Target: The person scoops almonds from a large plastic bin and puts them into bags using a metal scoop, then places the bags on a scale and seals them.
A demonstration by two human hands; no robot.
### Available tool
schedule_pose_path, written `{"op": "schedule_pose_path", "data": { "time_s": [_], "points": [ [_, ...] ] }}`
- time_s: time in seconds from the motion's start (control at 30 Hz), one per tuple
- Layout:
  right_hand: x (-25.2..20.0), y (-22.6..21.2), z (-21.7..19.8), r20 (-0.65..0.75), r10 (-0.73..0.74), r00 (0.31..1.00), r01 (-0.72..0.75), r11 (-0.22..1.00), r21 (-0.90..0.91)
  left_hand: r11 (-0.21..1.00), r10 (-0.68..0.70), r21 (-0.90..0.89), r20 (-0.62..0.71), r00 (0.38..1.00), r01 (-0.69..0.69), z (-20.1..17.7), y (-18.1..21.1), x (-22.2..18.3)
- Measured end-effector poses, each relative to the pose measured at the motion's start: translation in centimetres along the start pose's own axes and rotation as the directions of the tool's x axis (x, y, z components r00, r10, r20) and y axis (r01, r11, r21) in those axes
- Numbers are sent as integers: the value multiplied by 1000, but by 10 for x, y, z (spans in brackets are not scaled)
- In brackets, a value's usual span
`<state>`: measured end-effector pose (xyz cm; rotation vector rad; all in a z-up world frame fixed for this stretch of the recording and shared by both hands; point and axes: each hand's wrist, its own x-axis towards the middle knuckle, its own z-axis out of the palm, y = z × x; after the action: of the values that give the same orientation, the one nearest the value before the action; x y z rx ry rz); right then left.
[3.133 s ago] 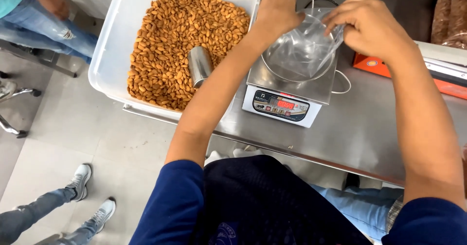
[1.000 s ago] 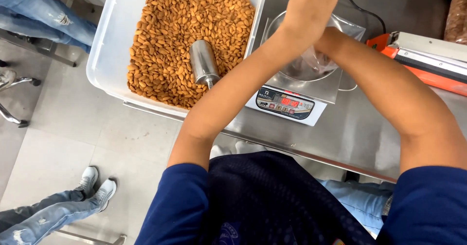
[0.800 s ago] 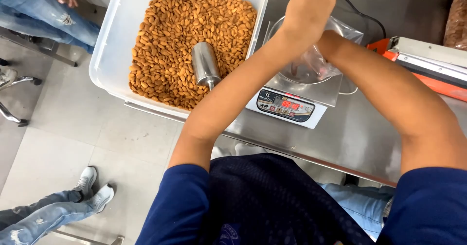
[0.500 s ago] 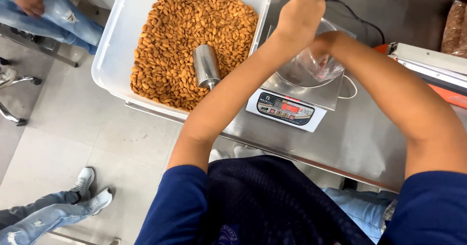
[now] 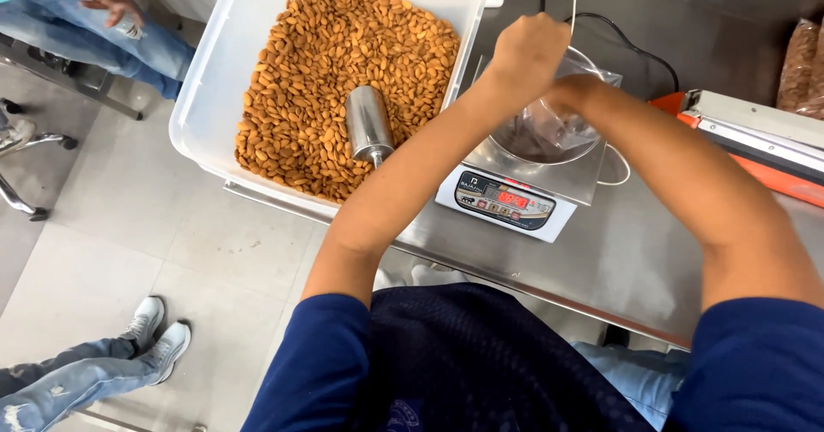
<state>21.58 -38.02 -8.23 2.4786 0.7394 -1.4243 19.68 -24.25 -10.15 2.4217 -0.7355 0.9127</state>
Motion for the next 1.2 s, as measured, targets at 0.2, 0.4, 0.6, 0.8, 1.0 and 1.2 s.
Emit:
{"op": "schedule_pose_path", "data": {
  "time_s": [0.2,0.4,0.6,0.8,1.0,1.2],
  "points": [
    [-13,2,-12,1,-9,1000,9,998,-59,977,-192,132,238,952,164,-1,1,22],
    [36,42,10,90,-103,991,80,971,224,984,-163,108,242,956,141,3,6,28],
    [35,30,16,170,-17,985,-40,943,330,992,-115,66,198,973,104,2,9,25],
    [12,-4,5,286,71,956,-196,879,435,989,-146,32,235,961,142,0,5,36],
    [-30,-14,-15,64,-283,957,284,959,-7,975,-214,137,343,915,176,0,-4,35],
    [-100,10,-28,-376,-213,902,317,918,238,964,-262,127,355,897,232,4,-14,30]
  ]
}}
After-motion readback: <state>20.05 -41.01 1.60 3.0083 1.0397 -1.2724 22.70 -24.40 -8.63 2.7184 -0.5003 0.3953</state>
